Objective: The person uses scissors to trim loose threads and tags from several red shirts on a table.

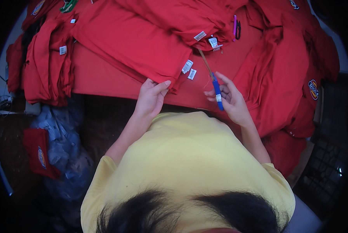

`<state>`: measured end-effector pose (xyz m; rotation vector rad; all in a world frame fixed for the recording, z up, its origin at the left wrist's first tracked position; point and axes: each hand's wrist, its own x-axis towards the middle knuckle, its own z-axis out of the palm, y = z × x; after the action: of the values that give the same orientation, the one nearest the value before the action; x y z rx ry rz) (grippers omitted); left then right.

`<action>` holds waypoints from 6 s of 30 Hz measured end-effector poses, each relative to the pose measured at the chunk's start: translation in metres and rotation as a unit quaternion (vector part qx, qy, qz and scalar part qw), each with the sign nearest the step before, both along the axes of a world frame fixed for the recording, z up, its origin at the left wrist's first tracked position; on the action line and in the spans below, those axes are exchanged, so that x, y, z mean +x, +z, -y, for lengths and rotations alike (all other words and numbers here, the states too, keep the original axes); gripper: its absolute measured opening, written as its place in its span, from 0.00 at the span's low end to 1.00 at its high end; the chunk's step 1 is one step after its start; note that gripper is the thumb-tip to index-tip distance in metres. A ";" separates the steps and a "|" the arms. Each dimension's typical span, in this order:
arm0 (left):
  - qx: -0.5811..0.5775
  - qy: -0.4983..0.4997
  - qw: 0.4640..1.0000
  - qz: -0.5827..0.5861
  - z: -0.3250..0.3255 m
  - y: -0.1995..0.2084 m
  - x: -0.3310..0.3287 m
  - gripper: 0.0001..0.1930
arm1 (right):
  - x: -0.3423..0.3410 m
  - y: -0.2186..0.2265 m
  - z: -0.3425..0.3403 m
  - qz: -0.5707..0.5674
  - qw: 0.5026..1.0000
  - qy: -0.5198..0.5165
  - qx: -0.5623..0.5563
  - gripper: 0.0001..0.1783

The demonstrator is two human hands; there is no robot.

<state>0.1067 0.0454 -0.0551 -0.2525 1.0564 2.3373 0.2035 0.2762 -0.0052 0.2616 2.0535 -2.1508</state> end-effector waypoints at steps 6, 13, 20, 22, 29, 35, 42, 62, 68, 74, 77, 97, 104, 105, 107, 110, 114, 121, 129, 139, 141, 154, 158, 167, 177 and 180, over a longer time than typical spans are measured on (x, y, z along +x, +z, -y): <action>-0.026 0.035 0.997 -0.067 0.001 0.031 -0.027 0.12 | -0.009 -0.012 0.020 -0.022 0.991 0.068 0.110 0.34; -0.063 0.031 0.989 -0.131 0.002 0.042 -0.040 0.14 | -0.016 -0.031 0.032 -0.115 0.941 0.107 0.299 0.34; -0.056 0.049 0.990 -0.117 -0.002 0.038 -0.038 0.14 | -0.022 -0.033 0.036 -0.149 0.937 0.121 0.291 0.35; -0.057 0.046 0.990 -0.116 -0.004 0.040 -0.037 0.14 | -0.023 -0.035 0.038 -0.155 0.942 0.110 0.277 0.34; -0.062 0.037 0.990 -0.120 -0.004 0.041 -0.036 0.12 | -0.024 -0.035 0.038 -0.134 0.967 0.113 0.185 0.33; -0.060 0.045 0.991 -0.115 -0.006 0.043 -0.036 0.10 | -0.025 -0.043 0.034 -0.055 0.985 0.123 0.106 0.32; -0.118 0.057 0.983 -0.129 -0.010 0.054 -0.029 0.13 | -0.025 -0.043 0.037 -0.085 0.984 0.101 0.118 0.31; -0.143 0.057 0.978 -0.138 -0.003 0.047 -0.024 0.19 | -0.043 -0.035 0.040 -0.085 0.980 0.130 0.121 0.32; -0.112 0.047 0.982 -0.146 -0.001 0.045 -0.025 0.20 | -0.047 -0.032 0.035 -0.024 0.985 0.147 0.089 0.28; -0.100 0.042 0.987 -0.115 0.004 0.045 -0.028 0.21 | -0.052 -0.023 0.037 0.064 0.975 0.083 -0.198 0.25; -0.073 0.035 0.993 -0.082 0.007 0.043 -0.028 0.24 | -0.066 -0.003 0.044 -0.047 0.982 0.033 -0.181 0.28; 0.054 0.164 0.981 0.084 0.101 -0.009 -0.241 0.21 | -0.120 -0.030 0.088 -0.119 0.931 0.139 0.316 0.32; 0.107 0.104 0.989 0.010 0.150 -0.006 -0.273 0.27 | -0.127 -0.027 0.103 -0.063 0.924 0.135 0.352 0.31; 0.111 0.095 0.989 0.000 0.151 -0.006 -0.270 0.28 | -0.129 -0.027 0.103 -0.055 0.927 0.133 0.346 0.31; 0.121 0.079 0.989 -0.023 0.155 -0.007 -0.267 0.30 | -0.133 -0.028 0.102 -0.043 0.932 0.132 0.334 0.31; 0.113 0.012 0.994 -0.008 0.167 -0.017 -0.264 0.26 | -0.135 -0.027 0.103 -0.033 0.924 0.135 0.355 0.31; 0.017 -0.003 0.997 -0.079 0.167 -0.030 -0.259 0.27 | -0.138 -0.024 0.105 -0.011 0.923 0.136 0.359 0.30; -0.036 -0.009 0.991 -0.126 0.160 -0.028 -0.255 0.28 | -0.145 -0.019 0.107 -0.005 0.923 0.006 0.386 0.23; -0.086 0.041 0.992 -0.087 0.154 -0.024 -0.249 0.20 | -0.181 0.015 0.112 -0.043 0.746 0.112 0.655 0.16; -0.098 0.019 0.987 -0.124 0.153 -0.026 -0.248 0.15 | -0.402 0.020 0.218 -0.150 0.941 0.118 0.279 0.14; -0.118 0.023 0.986 -0.114 0.154 -0.024 -0.246 0.15 | -0.471 0.017 0.246 -0.176 0.943 0.045 0.280 0.15; 0.005 0.008 1.000 0.024 0.171 -0.013 -0.252 0.20 | -0.641 -0.006 0.264 -0.136 0.876 -0.155 0.435 0.18; -0.007 -0.002 1.000 0.025 0.170 -0.010 -0.254 0.20 | -0.641 -0.017 0.257 -0.240 0.837 -0.221 0.438 0.17; -0.039 -0.044 0.998 -0.021 0.172 -0.026 -0.256 0.11 | -0.617 -0.010 0.247 -0.063 0.876 -0.095 0.468 0.12; 0.031 -0.030 0.999 0.030 0.176 -0.029 -0.256 0.09 | -0.418 0.016 0.244 -0.124 0.951 0.162 0.234 0.17; 0.039 -0.026 0.998 0.031 0.175 -0.026 -0.256 0.09 | -0.351 -0.012 0.235 -0.090 0.955 0.134 0.250 0.11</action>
<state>-0.1495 -0.1292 -0.0814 -0.2640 0.9297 2.3027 -0.1473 0.0411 -0.0172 -0.1590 2.5406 -1.5229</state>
